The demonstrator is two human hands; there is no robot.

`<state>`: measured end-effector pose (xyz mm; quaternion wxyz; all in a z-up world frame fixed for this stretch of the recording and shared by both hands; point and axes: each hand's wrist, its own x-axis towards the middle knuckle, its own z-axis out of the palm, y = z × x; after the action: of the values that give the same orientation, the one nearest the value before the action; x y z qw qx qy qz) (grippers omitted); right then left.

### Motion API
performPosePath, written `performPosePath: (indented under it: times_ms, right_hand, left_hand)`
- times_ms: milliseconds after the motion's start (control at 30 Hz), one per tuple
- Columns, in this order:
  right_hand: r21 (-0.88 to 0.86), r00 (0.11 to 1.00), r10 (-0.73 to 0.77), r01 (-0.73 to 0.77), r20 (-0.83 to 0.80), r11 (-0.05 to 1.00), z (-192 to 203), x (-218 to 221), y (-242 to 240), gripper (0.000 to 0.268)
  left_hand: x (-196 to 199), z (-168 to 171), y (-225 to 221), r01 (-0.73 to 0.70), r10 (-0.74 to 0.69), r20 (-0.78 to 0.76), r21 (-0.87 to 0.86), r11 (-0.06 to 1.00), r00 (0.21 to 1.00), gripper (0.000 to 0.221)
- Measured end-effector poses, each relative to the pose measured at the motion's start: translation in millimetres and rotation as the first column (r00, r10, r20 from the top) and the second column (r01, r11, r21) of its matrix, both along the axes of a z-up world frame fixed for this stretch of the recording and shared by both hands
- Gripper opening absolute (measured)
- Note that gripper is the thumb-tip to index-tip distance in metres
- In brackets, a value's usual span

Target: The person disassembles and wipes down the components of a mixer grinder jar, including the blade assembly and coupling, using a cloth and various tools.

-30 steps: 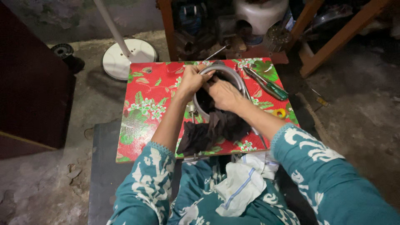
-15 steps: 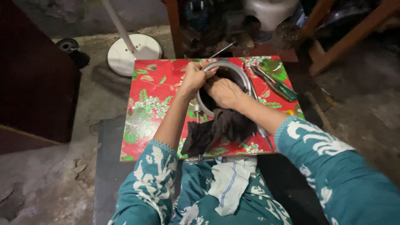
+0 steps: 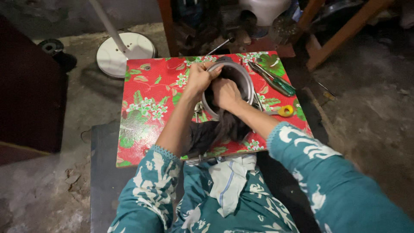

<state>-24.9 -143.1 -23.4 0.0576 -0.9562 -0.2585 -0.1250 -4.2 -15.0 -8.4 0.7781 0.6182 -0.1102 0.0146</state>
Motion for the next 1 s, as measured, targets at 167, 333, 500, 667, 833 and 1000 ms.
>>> performPosePath:
  times_ms: [167,333,500,667,833,1000]
  right_hand:
    - [0.240,0.975,-0.197,0.216,-0.100,0.946,-19,0,5,0.021]
    - [-0.114,0.956,0.265,-0.252,0.125,0.961,-27,20,-13,0.022]
    - [-0.372,0.845,0.512,-0.429,0.157,0.823,-9,19,-2,0.020]
    - [-0.299,0.980,0.193,-0.169,0.053,0.939,-24,15,1,0.013]
    - [0.283,0.972,-0.230,0.233,-0.044,0.931,-47,21,8,0.019]
    - [0.492,0.880,-0.415,0.475,-0.232,0.730,-37,25,3,0.035]
  left_hand:
    - [-1,-8,2,-0.007,0.005,0.046,0.035,0.999,0.999,0.008]
    - [7,7,4,-0.023,0.020,0.040,0.078,0.997,0.999,0.004]
    - [-3,20,13,-0.051,0.045,0.036,0.173,0.984,0.998,0.012]
    - [-14,22,7,-0.046,0.046,0.002,0.173,0.984,0.999,0.024]
    - [-12,2,1,-0.053,0.044,0.163,0.055,0.997,0.986,0.013]
    - [-7,7,-12,-0.073,0.058,0.131,0.114,0.991,0.990,0.010]
